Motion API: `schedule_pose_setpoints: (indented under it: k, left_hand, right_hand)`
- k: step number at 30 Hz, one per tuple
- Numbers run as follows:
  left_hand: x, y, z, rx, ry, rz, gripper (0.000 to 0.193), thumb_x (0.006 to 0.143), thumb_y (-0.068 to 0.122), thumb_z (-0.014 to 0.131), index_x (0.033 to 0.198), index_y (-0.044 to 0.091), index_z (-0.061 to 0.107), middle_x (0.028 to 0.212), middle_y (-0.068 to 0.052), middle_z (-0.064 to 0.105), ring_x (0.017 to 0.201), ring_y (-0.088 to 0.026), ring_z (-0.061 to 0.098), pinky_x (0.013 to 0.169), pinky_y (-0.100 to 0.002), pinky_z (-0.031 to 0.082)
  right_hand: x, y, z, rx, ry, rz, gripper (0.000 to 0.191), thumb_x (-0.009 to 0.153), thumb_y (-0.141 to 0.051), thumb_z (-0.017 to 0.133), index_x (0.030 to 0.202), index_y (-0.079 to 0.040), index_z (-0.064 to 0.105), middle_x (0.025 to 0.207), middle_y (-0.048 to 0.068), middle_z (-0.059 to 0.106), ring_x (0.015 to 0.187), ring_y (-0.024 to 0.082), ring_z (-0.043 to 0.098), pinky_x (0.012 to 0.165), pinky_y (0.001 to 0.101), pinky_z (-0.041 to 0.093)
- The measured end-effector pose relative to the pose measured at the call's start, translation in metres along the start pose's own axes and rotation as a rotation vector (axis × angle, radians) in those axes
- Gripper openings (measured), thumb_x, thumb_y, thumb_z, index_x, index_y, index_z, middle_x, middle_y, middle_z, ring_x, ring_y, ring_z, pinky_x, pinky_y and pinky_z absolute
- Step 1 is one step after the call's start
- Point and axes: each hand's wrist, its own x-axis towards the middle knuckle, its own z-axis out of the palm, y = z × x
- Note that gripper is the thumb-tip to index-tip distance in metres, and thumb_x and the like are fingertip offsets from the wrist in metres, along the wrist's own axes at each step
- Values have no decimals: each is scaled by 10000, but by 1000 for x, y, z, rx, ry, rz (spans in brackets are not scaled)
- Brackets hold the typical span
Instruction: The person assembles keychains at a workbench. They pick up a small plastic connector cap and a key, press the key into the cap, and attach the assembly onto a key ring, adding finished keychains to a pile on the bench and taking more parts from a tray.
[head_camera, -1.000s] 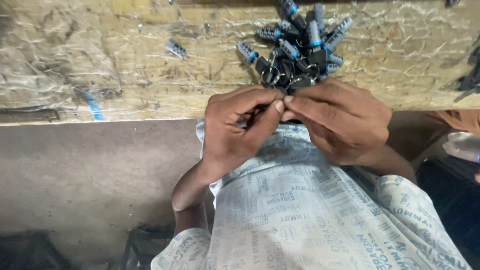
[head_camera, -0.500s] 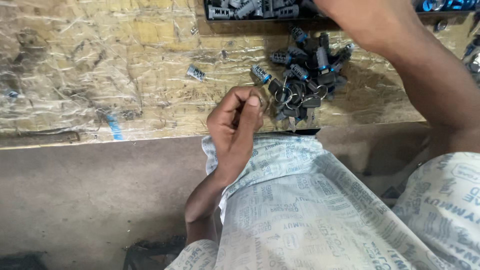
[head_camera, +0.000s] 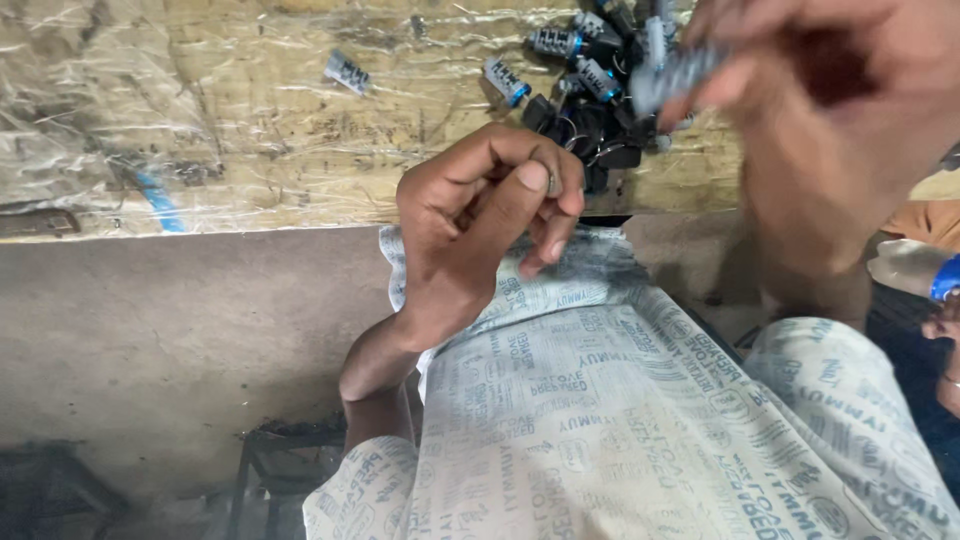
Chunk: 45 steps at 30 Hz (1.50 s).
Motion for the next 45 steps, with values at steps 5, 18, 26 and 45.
schedule_pose_setpoints:
  k: [5, 18, 26, 45]
  left_hand:
    - [-2, 2, 13, -76, -46, -103, 192, 1178, 43, 516, 1086, -76, 635, 941, -143, 680, 641, -120, 614, 496, -245, 481]
    - [-5, -3, 21, 191, 5, -116, 164, 1097, 52, 684, 1003, -81, 704, 703, -63, 622, 495, -34, 439, 428, -190, 298]
    - [-7, -5, 35, 657, 116, 29, 104, 1090, 41, 737, 1011, -25, 744, 724, 11, 636, 583, 9, 444, 504, -168, 293]
    - [5, 15, 30, 736, -140, 43, 149, 1091, -23, 721, 948, -12, 679, 716, -8, 624, 571, 4, 473, 501, -174, 310]
  right_hand:
    - [-73, 16, -2, 10, -23, 79, 201, 980, -15, 738, 1090, 75, 597, 1098, 213, 684, 907, 152, 710, 725, 224, 619]
    - [-76, 5, -8, -297, -81, -62, 309, 832, 13, 914, 1084, 53, 740, 1057, 220, 716, 760, 125, 634, 606, 211, 474]
    - [-87, -2, -13, -418, -94, -127, 280, 865, 61, 898, 1074, 76, 712, 1095, 245, 678, 917, 205, 677, 682, 241, 550]
    - [-84, 6, -14, -439, -89, -340, 310, 800, 110, 895, 1056, 68, 726, 1027, 243, 668, 797, 173, 649, 631, 268, 506]
